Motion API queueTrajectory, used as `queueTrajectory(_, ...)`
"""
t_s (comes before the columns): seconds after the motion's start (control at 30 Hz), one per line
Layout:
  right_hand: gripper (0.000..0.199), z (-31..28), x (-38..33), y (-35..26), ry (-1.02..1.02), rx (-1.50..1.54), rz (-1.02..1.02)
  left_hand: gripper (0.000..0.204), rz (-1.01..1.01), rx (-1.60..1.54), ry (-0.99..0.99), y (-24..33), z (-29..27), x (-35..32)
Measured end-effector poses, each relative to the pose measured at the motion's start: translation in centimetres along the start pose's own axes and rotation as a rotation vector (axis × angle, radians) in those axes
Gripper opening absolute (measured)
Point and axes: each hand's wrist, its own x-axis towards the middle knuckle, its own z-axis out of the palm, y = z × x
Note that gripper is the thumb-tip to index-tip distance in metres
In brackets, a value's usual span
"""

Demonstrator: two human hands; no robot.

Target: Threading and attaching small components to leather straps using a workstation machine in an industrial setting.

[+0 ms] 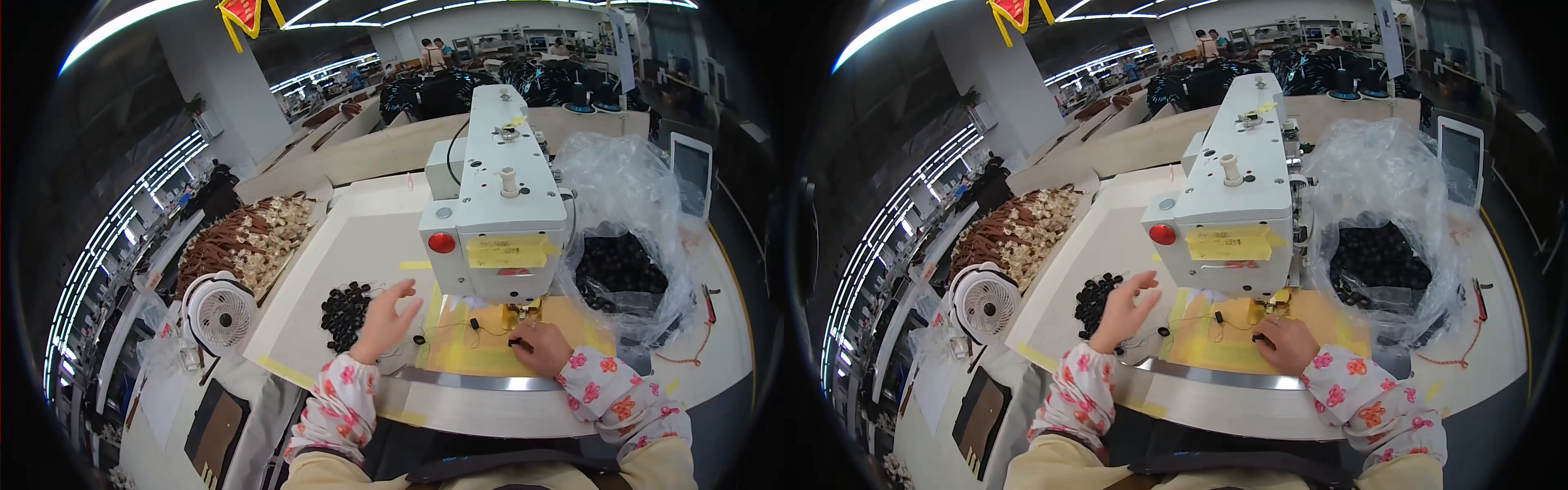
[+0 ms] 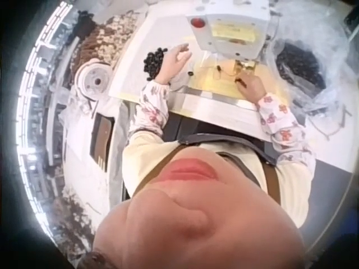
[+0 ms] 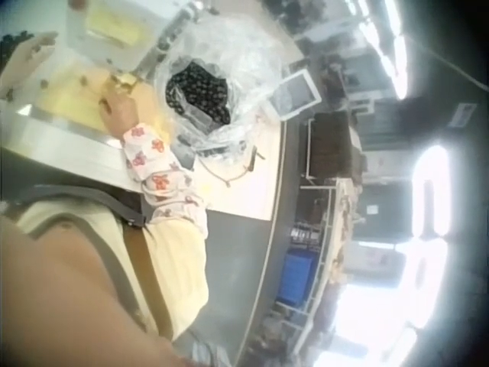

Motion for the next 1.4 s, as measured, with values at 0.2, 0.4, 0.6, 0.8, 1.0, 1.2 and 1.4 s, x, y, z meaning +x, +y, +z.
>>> queueTrajectory(0.2,0.013,0.2,0.2,-0.1,-0.017,0.032,0.0,0.036,0.085,0.404,-0.073,-0.7,6.6,-4.0)
queueTrajectory(0.4,0.013,0.1,0.1,0.2,-0.02,0.018,0.005,0.031,0.109,0.226,-0.094,-2.2,7.0,-3.9)
queueTrajectory(0.6,0.013,0.0,0.4,0.1,-0.002,0.034,-0.01,0.038,0.112,0.211,-0.084,-1.8,6.7,-3.8)
queueTrajectory(0.8,0.012,0.5,0.5,0.1,0.003,0.058,0.033,0.04,0.096,0.186,-0.055,-2.7,6.9,-3.9)
queueTrajectory(1.0,0.011,0.2,-0.1,0.0,-0.013,0.073,0.058,0.04,0.11,0.205,-0.057,-2.0,6.7,-3.8)
queueTrajectory(1.2,0.01,0.2,0.3,-0.1,-0.019,0.067,0.034,0.04,0.074,0.177,-0.071,-2.4,7.1,-4.4)
queueTrajectory(1.4,0.012,0.2,0.7,-0.2,-0.017,0.093,0.082,0.038,-0.13,0.494,-0.018,-3.4,4.3,-4.3)
